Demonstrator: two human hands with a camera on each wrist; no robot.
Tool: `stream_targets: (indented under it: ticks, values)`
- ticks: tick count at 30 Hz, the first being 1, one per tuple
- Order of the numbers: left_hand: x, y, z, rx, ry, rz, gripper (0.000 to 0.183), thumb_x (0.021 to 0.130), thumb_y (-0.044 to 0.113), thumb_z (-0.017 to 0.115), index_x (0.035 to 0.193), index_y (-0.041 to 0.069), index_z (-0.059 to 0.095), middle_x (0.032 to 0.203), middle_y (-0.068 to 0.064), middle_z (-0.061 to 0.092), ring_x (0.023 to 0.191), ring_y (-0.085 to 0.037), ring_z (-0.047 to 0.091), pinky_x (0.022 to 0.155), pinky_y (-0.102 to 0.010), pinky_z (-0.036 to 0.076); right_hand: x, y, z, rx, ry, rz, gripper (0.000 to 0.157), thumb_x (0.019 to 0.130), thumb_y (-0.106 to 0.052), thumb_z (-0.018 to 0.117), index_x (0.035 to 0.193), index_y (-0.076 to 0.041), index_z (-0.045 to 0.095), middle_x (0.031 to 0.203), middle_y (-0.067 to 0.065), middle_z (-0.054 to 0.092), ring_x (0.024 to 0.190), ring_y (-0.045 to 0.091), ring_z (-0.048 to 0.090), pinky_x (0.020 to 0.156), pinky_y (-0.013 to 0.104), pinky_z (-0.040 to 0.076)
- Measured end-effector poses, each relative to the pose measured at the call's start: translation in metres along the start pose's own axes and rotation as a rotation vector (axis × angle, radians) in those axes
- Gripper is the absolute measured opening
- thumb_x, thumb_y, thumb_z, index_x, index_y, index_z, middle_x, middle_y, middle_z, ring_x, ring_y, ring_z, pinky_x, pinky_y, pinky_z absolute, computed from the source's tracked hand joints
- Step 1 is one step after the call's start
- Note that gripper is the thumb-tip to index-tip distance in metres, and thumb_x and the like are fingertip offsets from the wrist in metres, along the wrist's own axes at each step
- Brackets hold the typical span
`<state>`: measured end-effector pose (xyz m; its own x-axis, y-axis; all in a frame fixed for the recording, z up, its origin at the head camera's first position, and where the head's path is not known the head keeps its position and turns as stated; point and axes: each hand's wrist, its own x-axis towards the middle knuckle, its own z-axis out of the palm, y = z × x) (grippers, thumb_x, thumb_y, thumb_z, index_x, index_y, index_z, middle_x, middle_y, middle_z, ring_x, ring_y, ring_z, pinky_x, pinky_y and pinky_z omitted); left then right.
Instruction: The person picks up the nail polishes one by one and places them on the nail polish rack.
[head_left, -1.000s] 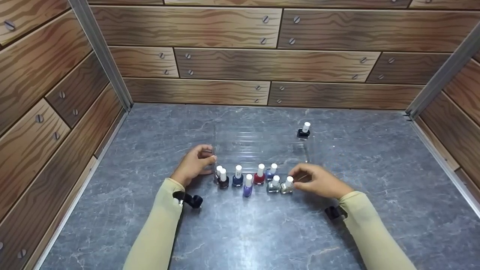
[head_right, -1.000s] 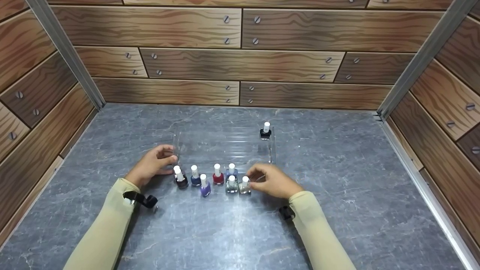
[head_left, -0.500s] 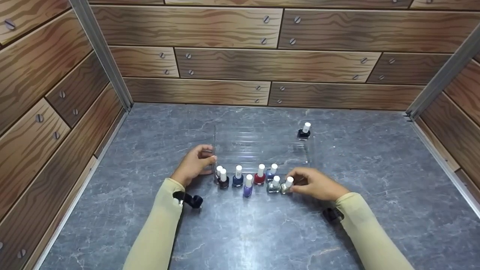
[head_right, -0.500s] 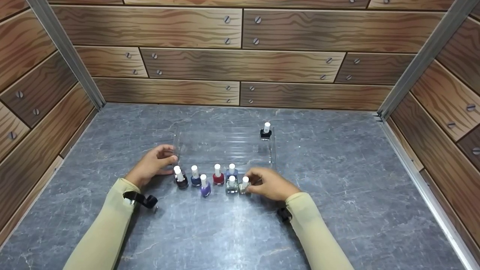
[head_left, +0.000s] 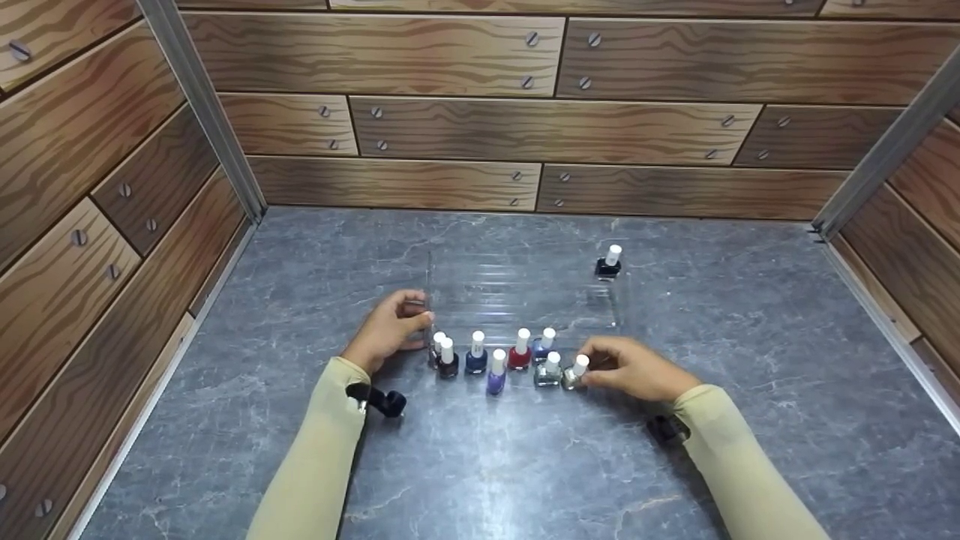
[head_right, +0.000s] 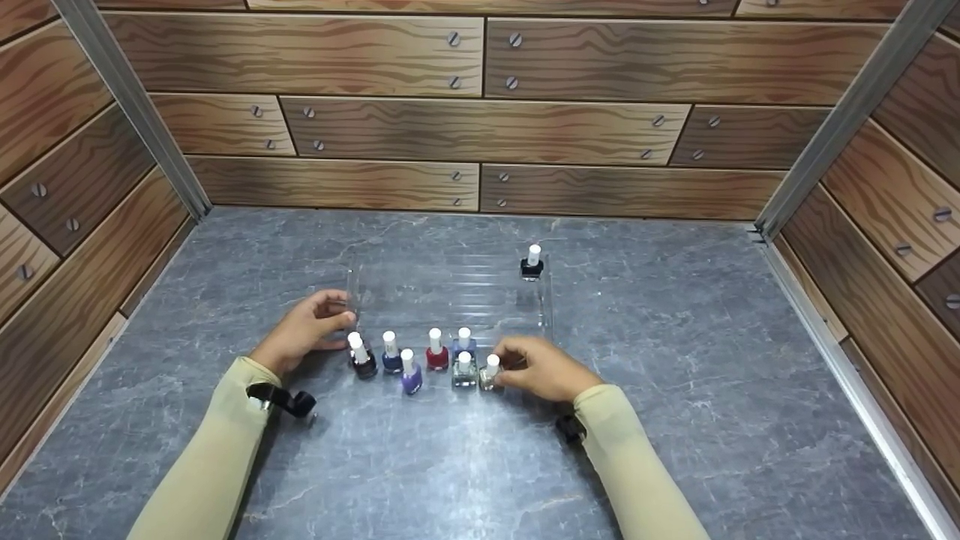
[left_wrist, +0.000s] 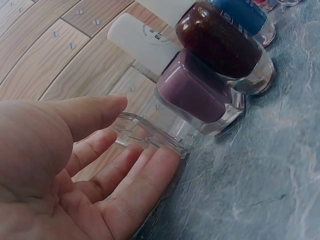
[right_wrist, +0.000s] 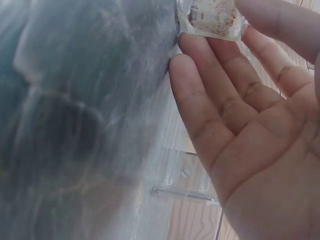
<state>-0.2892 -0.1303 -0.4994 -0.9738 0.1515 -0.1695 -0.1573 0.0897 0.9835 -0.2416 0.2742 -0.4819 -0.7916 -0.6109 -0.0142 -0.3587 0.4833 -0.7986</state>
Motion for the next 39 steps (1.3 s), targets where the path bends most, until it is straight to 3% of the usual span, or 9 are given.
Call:
stream_targets:
  ticks: [18,39]
  values:
    - [-0.006,-0.007,0.0,-0.01,0.0,-0.009,0.041,0.099,0.007,0.07,0.136,0.001,0.054,0.131,-0.019,0.059,0.115,-0.032,0.064,0.09,-0.047,0.063,-0.002,0.002,0.003,-0.047,0.035,0.022,0.014,0.094,-0.017,0.076,0.107,-0.015,0.07,0.103,0.0,0.072,0.096,0.018,0.067,0.089,0.03,0.058]
    - [-0.001,-0.001,0.001,-0.002,-0.004,-0.014,0.042,0.099,0.009,0.071,0.137,0.003,0.055,0.132,-0.018,0.059,0.112,-0.028,0.065,0.089,-0.043,0.063,0.0,-0.02,-0.013,0.045,0.354,0.006,0.023,0.093,-0.01,0.077,0.112,-0.001,0.068,0.101,0.012,0.072,0.086,0.018,0.068,0.077,0.023,0.06]
